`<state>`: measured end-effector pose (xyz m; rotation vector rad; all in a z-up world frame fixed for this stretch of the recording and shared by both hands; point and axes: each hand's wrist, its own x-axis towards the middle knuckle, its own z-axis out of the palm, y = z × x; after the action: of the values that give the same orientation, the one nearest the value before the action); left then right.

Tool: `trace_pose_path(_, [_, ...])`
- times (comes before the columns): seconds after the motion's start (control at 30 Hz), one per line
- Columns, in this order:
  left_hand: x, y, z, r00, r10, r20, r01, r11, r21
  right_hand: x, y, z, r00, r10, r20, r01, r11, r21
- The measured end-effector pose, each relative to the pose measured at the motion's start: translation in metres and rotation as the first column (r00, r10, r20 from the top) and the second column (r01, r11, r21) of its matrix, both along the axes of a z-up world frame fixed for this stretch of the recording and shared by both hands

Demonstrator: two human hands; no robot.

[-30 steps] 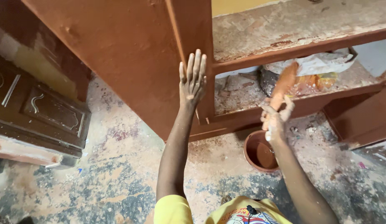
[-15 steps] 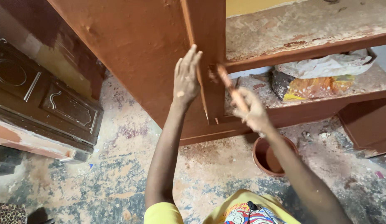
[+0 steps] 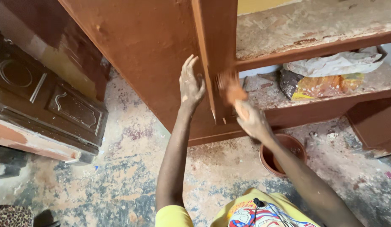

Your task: The person paints the interior and exterior surfaces of a wooden cabinet with brown paint using a brush. They repeatedly dip the brush into a paint container and apply paint to shelves, side panels, and the base.

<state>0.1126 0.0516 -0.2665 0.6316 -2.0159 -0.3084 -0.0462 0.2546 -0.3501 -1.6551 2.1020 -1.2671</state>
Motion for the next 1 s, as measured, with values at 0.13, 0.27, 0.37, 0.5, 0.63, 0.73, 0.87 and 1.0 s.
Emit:
trace_pose_path(0.13, [-0.005,-0.003,-0.002,0.999,-0.025,-0.031,0.027,0.998,0.058,-0.013,0.006,-0.009,0.992,0.028,0.12,-0.054,0.974,0.221])
trace_pose_path(0.27, [-0.007,0.007,-0.012,0.998,-0.049,-0.03,0.05,0.997,0.059,-0.038,-0.017,0.073,0.997,-0.011,-0.072,0.002,0.993,-0.116])
trace_pose_path(0.37, [-0.007,0.009,-0.012,0.999,-0.031,-0.011,0.032,0.993,0.113,-0.042,-0.017,0.15,0.989,0.035,0.145,-0.01,0.986,-0.167])
trace_pose_path(0.5, [-0.002,0.02,-0.023,0.997,-0.061,-0.055,0.065,0.995,0.074,-0.013,0.004,0.186,0.985,-0.104,-0.141,0.04,0.916,-0.4])
trace_pose_path(0.63, [0.006,0.037,-0.045,0.998,-0.061,-0.027,0.064,0.992,0.108,0.002,-0.008,0.138,0.984,-0.125,-0.129,0.03,0.822,-0.569])
trace_pose_path(0.73, [0.01,0.052,-0.056,0.996,-0.046,0.077,0.03,0.98,0.197,-0.006,-0.021,0.073,0.983,-0.164,0.086,0.168,0.985,-0.048])
trace_pose_path(0.87, [0.017,0.07,-0.072,0.988,-0.104,0.114,0.065,0.95,0.307,-0.022,-0.007,-0.019,0.993,-0.032,-0.116,0.0,0.965,-0.261])
trace_pose_path(1.0, [0.028,0.069,-0.067,0.977,-0.129,0.169,0.09,0.971,0.223,-0.022,0.007,-0.047,0.991,-0.014,0.135,0.003,0.996,0.085])
